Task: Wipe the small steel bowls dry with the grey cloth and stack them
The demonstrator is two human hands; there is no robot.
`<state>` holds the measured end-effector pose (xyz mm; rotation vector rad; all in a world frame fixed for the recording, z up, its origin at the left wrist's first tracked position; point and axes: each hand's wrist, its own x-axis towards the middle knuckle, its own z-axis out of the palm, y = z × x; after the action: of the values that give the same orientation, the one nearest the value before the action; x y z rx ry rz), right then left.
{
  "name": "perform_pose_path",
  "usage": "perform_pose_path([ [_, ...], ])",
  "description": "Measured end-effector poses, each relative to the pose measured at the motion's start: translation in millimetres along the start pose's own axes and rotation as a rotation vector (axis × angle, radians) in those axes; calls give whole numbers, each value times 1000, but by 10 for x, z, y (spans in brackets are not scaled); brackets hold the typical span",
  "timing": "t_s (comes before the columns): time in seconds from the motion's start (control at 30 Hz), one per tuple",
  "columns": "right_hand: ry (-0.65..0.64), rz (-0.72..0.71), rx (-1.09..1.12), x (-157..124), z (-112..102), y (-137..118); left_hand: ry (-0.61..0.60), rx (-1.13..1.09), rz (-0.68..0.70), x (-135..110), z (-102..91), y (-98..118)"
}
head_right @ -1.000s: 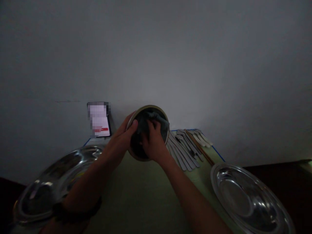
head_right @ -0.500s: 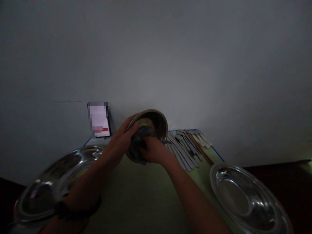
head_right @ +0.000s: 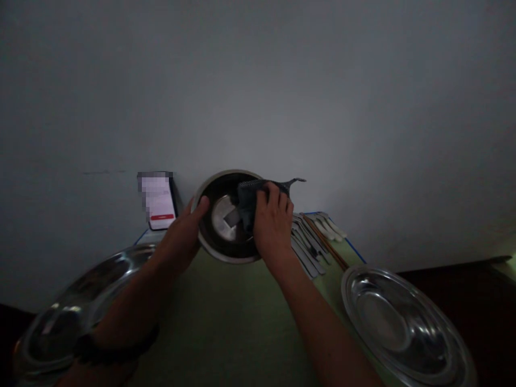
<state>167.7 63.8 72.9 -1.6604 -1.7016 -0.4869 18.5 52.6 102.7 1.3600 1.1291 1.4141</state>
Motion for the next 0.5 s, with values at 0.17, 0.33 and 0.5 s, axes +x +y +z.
perform_pose_path([
  [0.17, 75, -27, 130, 69, 10, 149, 11, -115, -84, 29, 9, -49],
  [0.33, -208, 71, 170, 72, -32, 303, -4, -36, -65, 36, -1, -88],
  [0.5, -362, 31, 274, 78, 19, 308, 23, 47, -21, 18, -12, -26],
])
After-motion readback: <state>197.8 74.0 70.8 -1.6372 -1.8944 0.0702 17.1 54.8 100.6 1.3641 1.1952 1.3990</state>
